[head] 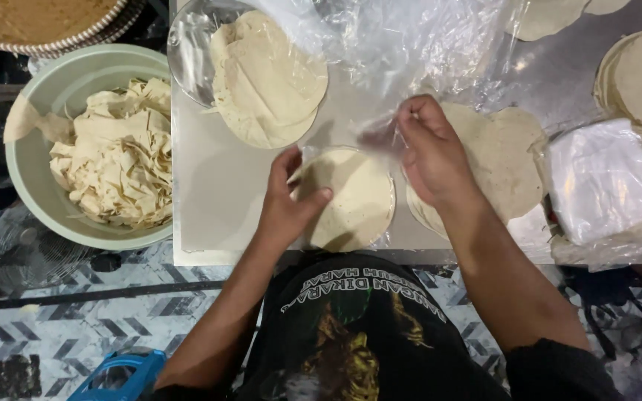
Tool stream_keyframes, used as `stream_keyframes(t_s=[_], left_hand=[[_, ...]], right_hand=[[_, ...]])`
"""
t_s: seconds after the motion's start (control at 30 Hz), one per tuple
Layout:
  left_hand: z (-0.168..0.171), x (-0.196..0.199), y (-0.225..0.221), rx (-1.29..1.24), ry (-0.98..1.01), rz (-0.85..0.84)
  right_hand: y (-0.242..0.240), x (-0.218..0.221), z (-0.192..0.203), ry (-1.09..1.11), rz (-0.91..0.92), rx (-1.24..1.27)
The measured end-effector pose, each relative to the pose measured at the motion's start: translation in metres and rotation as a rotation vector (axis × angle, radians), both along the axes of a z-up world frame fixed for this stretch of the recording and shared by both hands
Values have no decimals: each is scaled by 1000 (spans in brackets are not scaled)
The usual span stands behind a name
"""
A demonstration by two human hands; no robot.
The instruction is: The person peels individual thin circular dough sheets from stacks and places them into plastic bags by hand on a metal table.
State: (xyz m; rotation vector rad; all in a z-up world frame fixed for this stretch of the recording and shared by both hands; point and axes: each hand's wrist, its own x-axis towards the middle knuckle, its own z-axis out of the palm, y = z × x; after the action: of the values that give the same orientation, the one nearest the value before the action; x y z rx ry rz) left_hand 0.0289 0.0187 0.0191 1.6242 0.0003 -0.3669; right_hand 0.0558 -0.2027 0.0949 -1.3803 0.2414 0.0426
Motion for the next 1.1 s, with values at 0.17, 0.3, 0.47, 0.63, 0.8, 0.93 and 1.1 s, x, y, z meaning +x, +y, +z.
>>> stream_keyframes(t_s=[0.17,0.3,0.47,0.63,0.8,0.93,1.1], left_hand=[[5,7,-19,-320,-77,-144],[33,1,-26,-152,73,-100],[10,-6,-38,-131,61,160],[8,-17,-43,-191,93,164],[-2,-16,-30,-411,199,157],[-20,-10,-17,-470,232,43],[6,-11,-12,-557,514,305]], right_hand=[[3,-31,0,133,-61,94],[5,-47,-34,81,-81,-212],[21,-54,-32,47,-204,-188],[35,-56,-53,-11,-226,-225],[29,-66,-64,92,48,-106],[31,-70,-71,189,76,215],[27,-71,-77,108,-80,-349]])
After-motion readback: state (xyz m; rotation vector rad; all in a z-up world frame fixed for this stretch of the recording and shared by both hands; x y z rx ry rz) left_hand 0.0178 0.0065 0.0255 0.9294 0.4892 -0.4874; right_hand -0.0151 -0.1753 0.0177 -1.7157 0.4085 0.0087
